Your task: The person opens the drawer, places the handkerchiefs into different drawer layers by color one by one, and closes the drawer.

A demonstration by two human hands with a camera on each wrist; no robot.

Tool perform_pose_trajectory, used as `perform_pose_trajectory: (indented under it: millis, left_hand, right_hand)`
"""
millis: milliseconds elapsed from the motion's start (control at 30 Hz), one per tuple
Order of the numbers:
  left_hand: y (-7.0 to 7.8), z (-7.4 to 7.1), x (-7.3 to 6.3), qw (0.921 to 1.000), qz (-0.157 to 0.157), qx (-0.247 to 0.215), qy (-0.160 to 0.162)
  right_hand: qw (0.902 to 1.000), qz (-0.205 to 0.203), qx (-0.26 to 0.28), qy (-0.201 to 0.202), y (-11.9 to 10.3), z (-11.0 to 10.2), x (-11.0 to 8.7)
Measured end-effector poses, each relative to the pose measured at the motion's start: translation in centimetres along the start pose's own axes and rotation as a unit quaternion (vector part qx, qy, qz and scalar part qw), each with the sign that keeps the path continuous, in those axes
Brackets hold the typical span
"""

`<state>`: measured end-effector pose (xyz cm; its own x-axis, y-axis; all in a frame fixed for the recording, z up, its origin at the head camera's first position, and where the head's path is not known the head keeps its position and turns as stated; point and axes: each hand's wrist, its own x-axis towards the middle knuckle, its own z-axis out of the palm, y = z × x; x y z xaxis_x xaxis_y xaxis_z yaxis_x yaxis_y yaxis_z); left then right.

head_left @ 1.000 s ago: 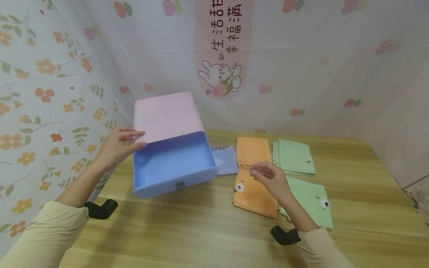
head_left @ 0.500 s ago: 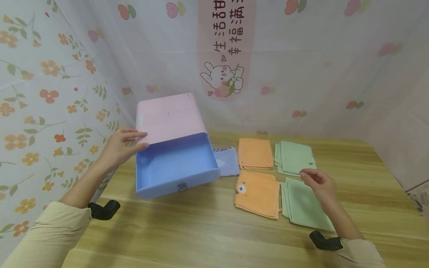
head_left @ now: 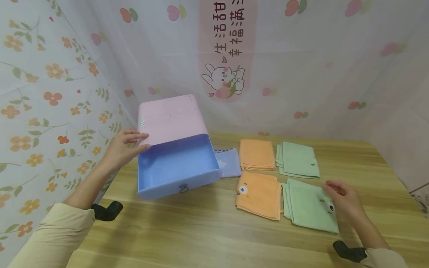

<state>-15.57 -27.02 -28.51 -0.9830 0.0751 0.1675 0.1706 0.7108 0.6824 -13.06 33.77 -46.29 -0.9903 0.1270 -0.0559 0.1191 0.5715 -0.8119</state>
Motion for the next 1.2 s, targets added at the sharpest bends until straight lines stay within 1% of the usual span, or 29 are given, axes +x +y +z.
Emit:
perform_pose_trajectory:
  millis: [133, 267, 400, 500, 700, 767, 867, 1033, 1200]
  left_hand:
    - [0.0, 0.0, 0.1, 1.0000, -0.002, 0.004, 0.000]
    - [0.0, 0.2, 0.2, 1.0000, 0.000, -0.003, 0.003]
    - [0.0, 0.3, 0.3, 0.9999, 0.004, -0.010, 0.008]
    - [0.1, 0.4, 0.4, 0.9999, 0.008, -0.009, 0.011]
    - [0.2, 0.5, 0.3, 0.9998, 0.009, -0.010, 0.011]
    - [0.2, 0.4, 0.2, 0.9999, 0.006, -0.012, 0.008]
    - [0.1, 0.3, 0.0, 0.9999, 0.003, -0.012, 0.007]
    - [-0.1, 0.2, -0.1, 0.9999, 0.002, -0.009, 0.013]
    - [-0.3, 0.2, -0.2, 0.9998, 0.002, -0.007, 0.018]
  right_hand:
    - [0.9998, 0.003, -0.005, -0.018, -0.2, -0.4, -0.9]
    - [0.9992, 0.032, -0.010, -0.023, 0.1, -0.4, -1.4]
    - [0.9977, 0.064, -0.006, -0.019, 0.6, -0.4, -1.6]
    - [0.9973, 0.072, -0.015, -0.008, 0.9, -0.3, -1.6]
    - [0.9940, 0.106, -0.027, -0.013, 1.4, -0.1, -1.6]
    - [0.9943, 0.103, -0.023, -0.015, 1.6, -0.1, -1.7]
    - [0.9959, 0.089, -0.017, -0.011, 1.7, 0.0, -1.7]
    - [0.9976, 0.067, -0.010, -0.015, 1.8, 0.3, -1.6]
    - [0.9972, 0.072, -0.010, -0.018, 1.7, 0.8, -1.7]
